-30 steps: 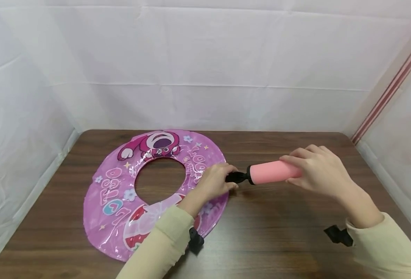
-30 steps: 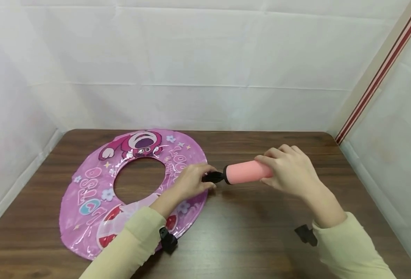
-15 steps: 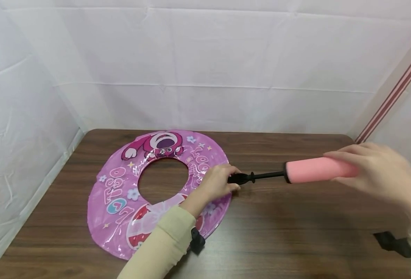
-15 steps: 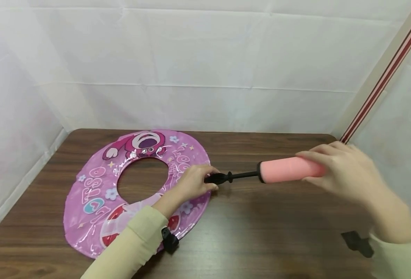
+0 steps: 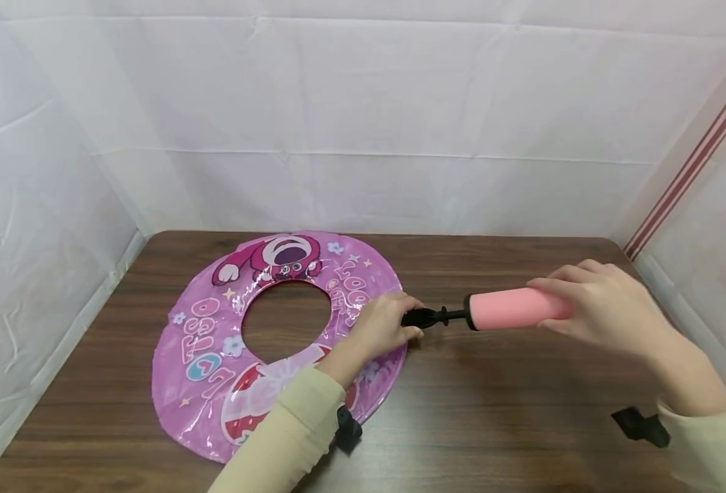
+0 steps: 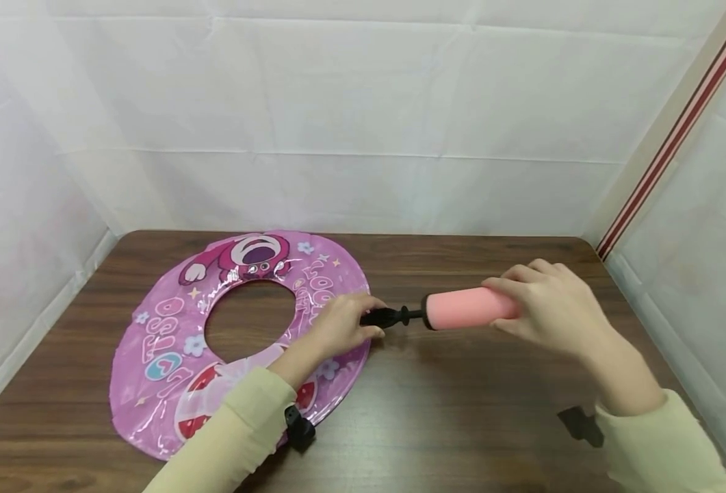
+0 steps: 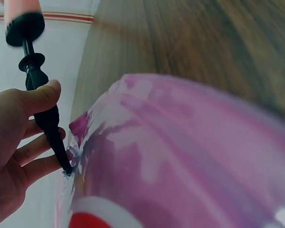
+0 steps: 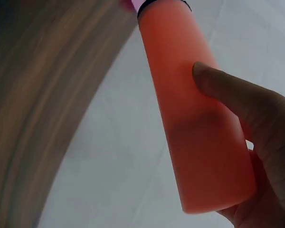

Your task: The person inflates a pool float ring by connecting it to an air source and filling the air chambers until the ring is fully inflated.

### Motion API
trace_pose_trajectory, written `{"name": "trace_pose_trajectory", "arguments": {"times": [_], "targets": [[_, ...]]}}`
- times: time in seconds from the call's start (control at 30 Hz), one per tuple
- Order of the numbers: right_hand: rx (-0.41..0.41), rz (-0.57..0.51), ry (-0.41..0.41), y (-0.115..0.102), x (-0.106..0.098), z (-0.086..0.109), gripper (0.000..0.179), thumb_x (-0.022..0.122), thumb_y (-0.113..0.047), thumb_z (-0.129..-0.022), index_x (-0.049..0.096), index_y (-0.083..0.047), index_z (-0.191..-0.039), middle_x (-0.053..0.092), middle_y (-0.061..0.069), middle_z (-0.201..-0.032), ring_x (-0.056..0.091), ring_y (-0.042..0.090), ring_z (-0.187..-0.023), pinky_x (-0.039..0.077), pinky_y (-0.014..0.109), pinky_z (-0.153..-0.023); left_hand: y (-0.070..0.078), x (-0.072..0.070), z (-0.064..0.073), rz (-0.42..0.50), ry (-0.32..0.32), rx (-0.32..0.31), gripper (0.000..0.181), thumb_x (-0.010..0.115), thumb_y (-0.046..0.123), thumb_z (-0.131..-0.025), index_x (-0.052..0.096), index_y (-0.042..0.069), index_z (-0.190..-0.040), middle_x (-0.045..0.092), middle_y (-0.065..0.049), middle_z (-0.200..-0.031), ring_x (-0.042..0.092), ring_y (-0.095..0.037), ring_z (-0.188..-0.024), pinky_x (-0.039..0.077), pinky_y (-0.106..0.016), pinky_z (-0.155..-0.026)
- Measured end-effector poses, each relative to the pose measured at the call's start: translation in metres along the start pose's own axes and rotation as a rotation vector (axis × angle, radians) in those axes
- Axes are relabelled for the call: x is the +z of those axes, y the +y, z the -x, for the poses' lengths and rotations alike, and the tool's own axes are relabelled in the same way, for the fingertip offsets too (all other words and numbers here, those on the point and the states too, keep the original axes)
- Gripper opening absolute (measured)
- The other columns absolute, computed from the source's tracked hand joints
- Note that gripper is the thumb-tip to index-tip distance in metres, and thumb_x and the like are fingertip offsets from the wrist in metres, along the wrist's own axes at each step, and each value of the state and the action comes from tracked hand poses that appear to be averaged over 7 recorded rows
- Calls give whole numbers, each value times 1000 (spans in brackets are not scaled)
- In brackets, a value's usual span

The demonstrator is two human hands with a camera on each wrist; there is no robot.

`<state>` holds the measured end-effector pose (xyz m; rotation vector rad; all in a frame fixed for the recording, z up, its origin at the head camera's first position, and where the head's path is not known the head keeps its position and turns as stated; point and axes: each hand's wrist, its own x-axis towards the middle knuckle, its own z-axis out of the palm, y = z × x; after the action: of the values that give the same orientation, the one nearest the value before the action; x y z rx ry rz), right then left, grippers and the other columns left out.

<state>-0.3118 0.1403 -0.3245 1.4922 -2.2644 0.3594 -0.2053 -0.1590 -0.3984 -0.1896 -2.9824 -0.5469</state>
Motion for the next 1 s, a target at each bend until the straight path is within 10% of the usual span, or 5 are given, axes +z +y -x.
{"name": "trace_pose_trajectory", "arguments": {"times": [0.33, 0.73, 1.0], "targets": [[-56, 44, 41, -23, 26, -19, 50, 84, -28, -51, 69, -13, -97, 65, 2, -86, 56, 26, -77, 44, 39, -63, 1, 1, 2, 2, 19, -9, 36, 76, 28, -75, 66, 16, -107, 67, -1, -99, 62, -16, -87, 50, -32, -78], [89, 12, -21, 5, -6, 18, 59, 83, -34, -52, 67, -19, -107, 66, 0, -97, 56, 27, -90, 42, 46, -72, 0, 1, 3, -34, -12, -22, 36, 74, 30, -76, 65, 19, -109, 66, 1, -103, 62, -16, -91, 50, -33, -81], [111, 69, 114, 34, -39, 40, 85, 24, -79, -75, 69, -11, -98, 66, 14, -84, 55, 37, -75, 40, 50, -62, -1, 2, 2, -3, 18, -10, 35, 75, 28, -75, 66, 17, -107, 67, 1, -103, 62, -16, -91, 50, -32, -80]]}}
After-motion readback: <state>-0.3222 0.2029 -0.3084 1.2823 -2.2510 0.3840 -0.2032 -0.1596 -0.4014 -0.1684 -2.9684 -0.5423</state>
